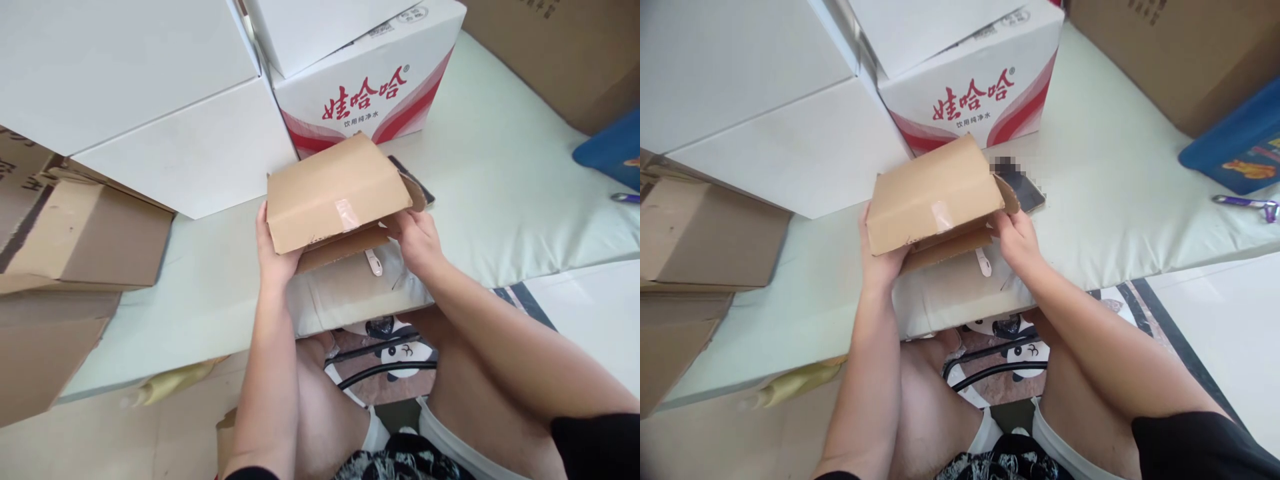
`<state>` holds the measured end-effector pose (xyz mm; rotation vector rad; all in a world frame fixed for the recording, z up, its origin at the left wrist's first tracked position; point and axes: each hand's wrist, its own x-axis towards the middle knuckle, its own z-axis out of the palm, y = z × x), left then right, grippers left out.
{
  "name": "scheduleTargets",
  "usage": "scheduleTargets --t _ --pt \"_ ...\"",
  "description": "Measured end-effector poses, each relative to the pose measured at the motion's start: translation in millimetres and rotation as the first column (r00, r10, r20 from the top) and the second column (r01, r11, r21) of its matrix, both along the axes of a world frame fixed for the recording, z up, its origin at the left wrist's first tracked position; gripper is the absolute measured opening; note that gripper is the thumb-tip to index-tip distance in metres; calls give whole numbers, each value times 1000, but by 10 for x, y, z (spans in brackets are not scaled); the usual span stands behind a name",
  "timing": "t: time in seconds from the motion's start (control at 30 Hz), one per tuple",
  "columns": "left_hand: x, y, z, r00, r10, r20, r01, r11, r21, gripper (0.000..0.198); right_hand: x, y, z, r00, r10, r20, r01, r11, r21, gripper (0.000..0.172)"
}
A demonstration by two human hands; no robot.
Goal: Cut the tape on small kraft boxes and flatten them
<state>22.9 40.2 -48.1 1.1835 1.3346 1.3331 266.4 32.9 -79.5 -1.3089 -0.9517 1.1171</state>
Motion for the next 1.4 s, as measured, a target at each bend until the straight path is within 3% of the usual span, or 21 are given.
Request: scheduleTargets --t 0.1,0.2,0.3,0.43,0.57,0.8,0.9,1.0,1.07,1.13,1.17,1.23,1.3,1.4 --pt "-9 -18 -20 986 1 -166 19 993 113 102 -4 39 -21 991 -66 -114 57 996 -75 29" --pt "-66 -19 -17 958 -86 -272 112 991 78 100 9 53 -27 977 -118 -176 102 990 -97 28" --pt "-131 -9 16 901 -240 -361 253 967 -12 99 38 75 -46 962 -146 -231 128 987 -93 27" --pt "-153 -20 38 737 -494 -462 433 869 -239 85 91 113 -73 943 -186 -275 162 981 -107 37" --pt "-128 -55 37 649 -578 -495 438 816 -378 85 161 100 -66 937 -98 -335 79 994 -70 54" --pt "-293 -76 138 622 -593 -512 408 803 -435 76 415 113 -42 981 -125 -151 115 991 -71 89" --pt "-441 -120 185 633 -572 -522 392 818 -421 71 513 98 59 984 29 -176 -61 981 -183 65" --pt "-531 -212 191 672 -557 -488 409 828 -383 74 584 47 173 953 181 -241 -247 929 -277 45" --pt "-538 -270 168 762 -515 -392 440 856 -270 82 617 16 223 936 222 -275 -289 928 -234 43" --pt "-505 -296 141 930 -291 -222 287 957 -50 93 620 -3 247 919 242 -310 -300 942 -154 46" --pt "-481 -294 131 977 -164 -135 162 986 -26 99 606 -9 251 908 260 -329 -316 940 -128 48" --pt "-430 -266 122 994 110 -21 -111 989 -102 109 553 -20 248 883 306 -356 -366 924 -114 52" --pt "-393 -222 120 952 306 20 -293 927 -233 112 490 -34 238 861 363 -356 -426 897 -116 54" --pt "-378 -168 106 921 379 91 -348 904 -248 86 449 -58 226 813 473 -339 -536 836 -118 52"
